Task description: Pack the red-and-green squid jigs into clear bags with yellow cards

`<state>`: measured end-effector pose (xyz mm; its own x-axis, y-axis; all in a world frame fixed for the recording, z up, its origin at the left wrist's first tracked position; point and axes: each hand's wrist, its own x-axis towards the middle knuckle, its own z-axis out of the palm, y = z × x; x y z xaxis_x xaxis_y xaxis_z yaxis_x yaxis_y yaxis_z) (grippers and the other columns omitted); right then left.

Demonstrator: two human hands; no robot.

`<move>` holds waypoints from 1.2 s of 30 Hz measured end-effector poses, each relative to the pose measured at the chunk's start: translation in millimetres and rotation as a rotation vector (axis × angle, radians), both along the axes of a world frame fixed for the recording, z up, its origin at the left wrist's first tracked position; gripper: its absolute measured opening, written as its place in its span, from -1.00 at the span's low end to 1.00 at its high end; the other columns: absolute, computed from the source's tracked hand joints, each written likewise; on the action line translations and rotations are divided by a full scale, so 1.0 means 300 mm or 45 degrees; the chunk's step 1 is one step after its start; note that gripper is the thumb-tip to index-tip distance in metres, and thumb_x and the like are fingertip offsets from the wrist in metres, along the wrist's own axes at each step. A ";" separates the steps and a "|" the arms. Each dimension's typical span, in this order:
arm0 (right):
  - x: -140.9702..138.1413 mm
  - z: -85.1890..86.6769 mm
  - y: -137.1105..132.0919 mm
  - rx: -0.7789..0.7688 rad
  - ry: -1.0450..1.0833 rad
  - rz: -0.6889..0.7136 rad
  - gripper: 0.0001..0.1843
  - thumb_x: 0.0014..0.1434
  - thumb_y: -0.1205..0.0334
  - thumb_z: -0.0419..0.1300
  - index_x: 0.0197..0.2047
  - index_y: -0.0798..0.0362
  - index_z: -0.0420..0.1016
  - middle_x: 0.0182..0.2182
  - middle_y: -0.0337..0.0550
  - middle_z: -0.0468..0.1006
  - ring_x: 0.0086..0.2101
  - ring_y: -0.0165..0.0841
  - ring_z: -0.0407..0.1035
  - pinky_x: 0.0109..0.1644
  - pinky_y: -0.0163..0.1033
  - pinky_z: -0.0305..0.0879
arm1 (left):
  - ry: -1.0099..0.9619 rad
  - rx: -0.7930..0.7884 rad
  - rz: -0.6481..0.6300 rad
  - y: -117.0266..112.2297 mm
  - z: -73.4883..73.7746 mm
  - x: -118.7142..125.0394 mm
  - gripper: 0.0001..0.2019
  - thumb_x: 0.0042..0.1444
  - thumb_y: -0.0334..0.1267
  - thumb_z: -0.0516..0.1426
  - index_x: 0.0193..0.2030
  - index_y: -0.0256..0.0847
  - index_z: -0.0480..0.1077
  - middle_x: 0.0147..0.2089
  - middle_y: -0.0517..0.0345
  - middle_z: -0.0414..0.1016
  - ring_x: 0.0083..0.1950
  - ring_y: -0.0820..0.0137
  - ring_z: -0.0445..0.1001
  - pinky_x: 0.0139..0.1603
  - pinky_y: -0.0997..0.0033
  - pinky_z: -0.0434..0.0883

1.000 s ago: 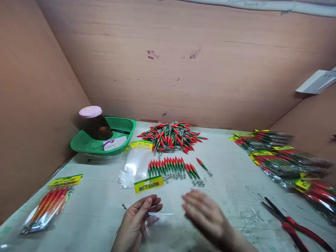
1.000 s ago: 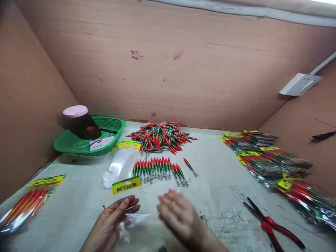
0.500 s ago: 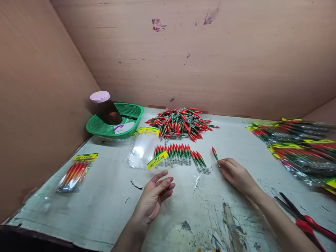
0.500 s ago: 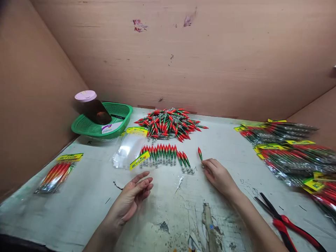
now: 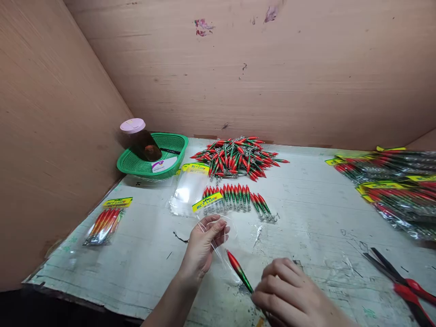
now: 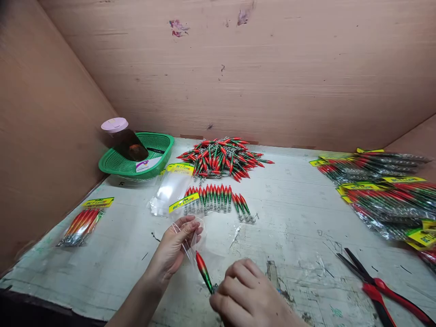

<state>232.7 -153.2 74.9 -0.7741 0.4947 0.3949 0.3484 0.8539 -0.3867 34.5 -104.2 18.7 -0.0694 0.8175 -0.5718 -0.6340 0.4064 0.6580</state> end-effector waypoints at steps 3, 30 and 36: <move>-0.028 -0.071 0.010 0.236 0.013 -0.157 -0.73 0.18 0.49 -0.02 -0.15 0.12 0.44 -0.44 -0.10 0.53 -0.37 -0.30 0.35 -0.23 -0.13 0.31 | -0.020 -0.009 -0.017 -0.015 -0.002 0.004 -0.55 -0.36 -0.33 0.46 -0.29 -0.26 0.41 -0.44 0.17 0.58 -0.38 0.36 0.59 -0.34 0.46 0.48; -0.170 -0.195 0.000 0.086 0.254 -0.753 -0.53 0.29 0.39 0.00 0.26 0.13 0.22 -0.36 -0.13 0.44 -0.34 -0.31 0.32 -0.19 -0.17 0.19 | -0.333 0.181 0.132 -0.138 0.013 0.119 -0.58 0.04 -0.07 0.25 0.02 -0.20 0.45 0.13 -0.10 0.49 0.16 0.12 0.44 0.14 0.17 0.40; -0.137 -0.152 -0.010 -0.068 0.533 -0.637 -0.63 0.20 0.50 0.11 0.06 0.05 0.37 -0.35 -0.16 0.49 -0.34 -0.34 0.36 -0.25 -0.20 0.24 | -0.501 0.039 0.159 -0.119 0.014 0.110 -0.82 0.05 -0.20 0.26 -0.24 -0.22 0.51 -0.04 -0.02 0.59 -0.02 0.14 0.56 0.04 0.08 0.46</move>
